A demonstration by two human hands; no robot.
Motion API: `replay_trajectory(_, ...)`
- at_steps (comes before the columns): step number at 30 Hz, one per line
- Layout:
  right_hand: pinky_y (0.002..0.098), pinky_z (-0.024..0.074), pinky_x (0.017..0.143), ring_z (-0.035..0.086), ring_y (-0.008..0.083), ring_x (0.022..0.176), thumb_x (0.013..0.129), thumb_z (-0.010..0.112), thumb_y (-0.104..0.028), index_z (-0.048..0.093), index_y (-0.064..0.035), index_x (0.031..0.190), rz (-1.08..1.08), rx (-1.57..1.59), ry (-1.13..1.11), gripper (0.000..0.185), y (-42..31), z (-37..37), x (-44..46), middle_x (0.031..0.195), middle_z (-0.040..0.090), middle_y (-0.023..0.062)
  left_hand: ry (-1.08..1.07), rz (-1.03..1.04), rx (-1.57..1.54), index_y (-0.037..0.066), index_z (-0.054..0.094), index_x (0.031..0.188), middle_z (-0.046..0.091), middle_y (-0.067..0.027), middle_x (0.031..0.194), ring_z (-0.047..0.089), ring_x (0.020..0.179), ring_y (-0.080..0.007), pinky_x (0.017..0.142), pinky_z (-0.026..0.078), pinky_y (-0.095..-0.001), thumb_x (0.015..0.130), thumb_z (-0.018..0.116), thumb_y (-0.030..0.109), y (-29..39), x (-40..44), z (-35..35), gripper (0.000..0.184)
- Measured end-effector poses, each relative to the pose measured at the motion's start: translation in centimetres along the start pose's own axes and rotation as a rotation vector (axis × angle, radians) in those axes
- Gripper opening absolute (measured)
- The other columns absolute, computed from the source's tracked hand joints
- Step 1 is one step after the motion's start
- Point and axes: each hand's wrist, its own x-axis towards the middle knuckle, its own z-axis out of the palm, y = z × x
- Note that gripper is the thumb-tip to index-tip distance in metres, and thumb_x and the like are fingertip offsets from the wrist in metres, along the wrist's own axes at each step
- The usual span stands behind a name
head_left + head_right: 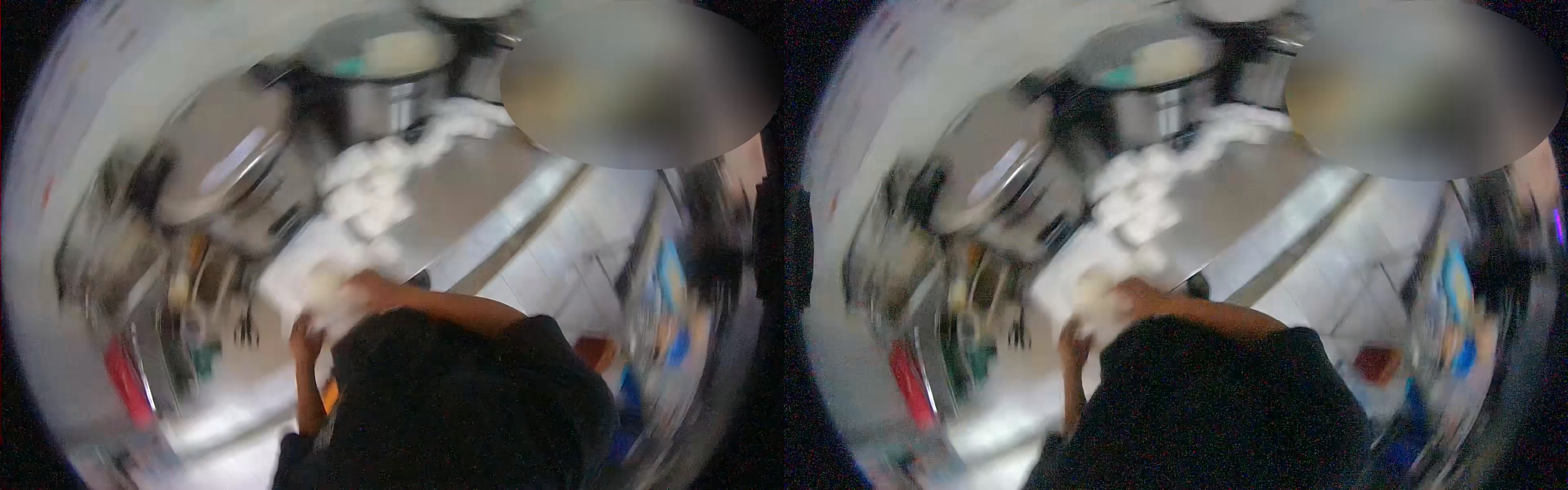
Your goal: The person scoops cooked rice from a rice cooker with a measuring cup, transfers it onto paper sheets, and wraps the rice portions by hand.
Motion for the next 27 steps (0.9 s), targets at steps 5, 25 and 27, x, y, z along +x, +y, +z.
replay_trajectory(5,0.0530,0.0309,0.101,0.054,0.0309,0.109,0.075,0.070,-0.051,0.061,-0.0137,0.112,-0.151,-0.301,0.018,0.054,-0.7,-1.8,-1.2,0.112,0.060,0.0100,0.346,-0.191,-0.808,-0.004,0.066,0.088,0.066,-0.0144,0.086,0.061,0.078,-0.0248,0.075,0.051,-0.0375,0.089,0.067,0.029,0.5,2.2,0.3,0.032)
replay_trajectory(25,0.0520,0.0496,0.073,0.062,0.0396,0.083,0.084,0.055,-0.026,0.057,-0.0015,0.091,0.465,-0.076,0.087,0.025,0.8,3.9,1.7,0.086,0.064,0.0188,0.342,-0.391,-0.354,-0.007,0.069,0.096,0.070,-0.0161,0.084,0.064,0.074,-0.0201,0.066,0.051,-0.0333,0.094,0.059,0.025,-2.8,4.1,0.8,0.034)
replay_trajectory(27,0.0522,0.0502,0.072,0.064,0.0386,0.082,0.084,0.059,-0.026,0.057,-0.0033,0.099,0.411,-0.231,0.053,0.027,1.7,5.1,1.2,0.088,0.066,0.0182,0.244,-0.521,-0.187,-0.003,0.068,0.109,0.071,-0.0190,0.095,0.068,0.083,-0.0246,0.073,0.053,-0.0337,0.090,0.061,0.019,-1.4,3.5,-0.2,0.030)
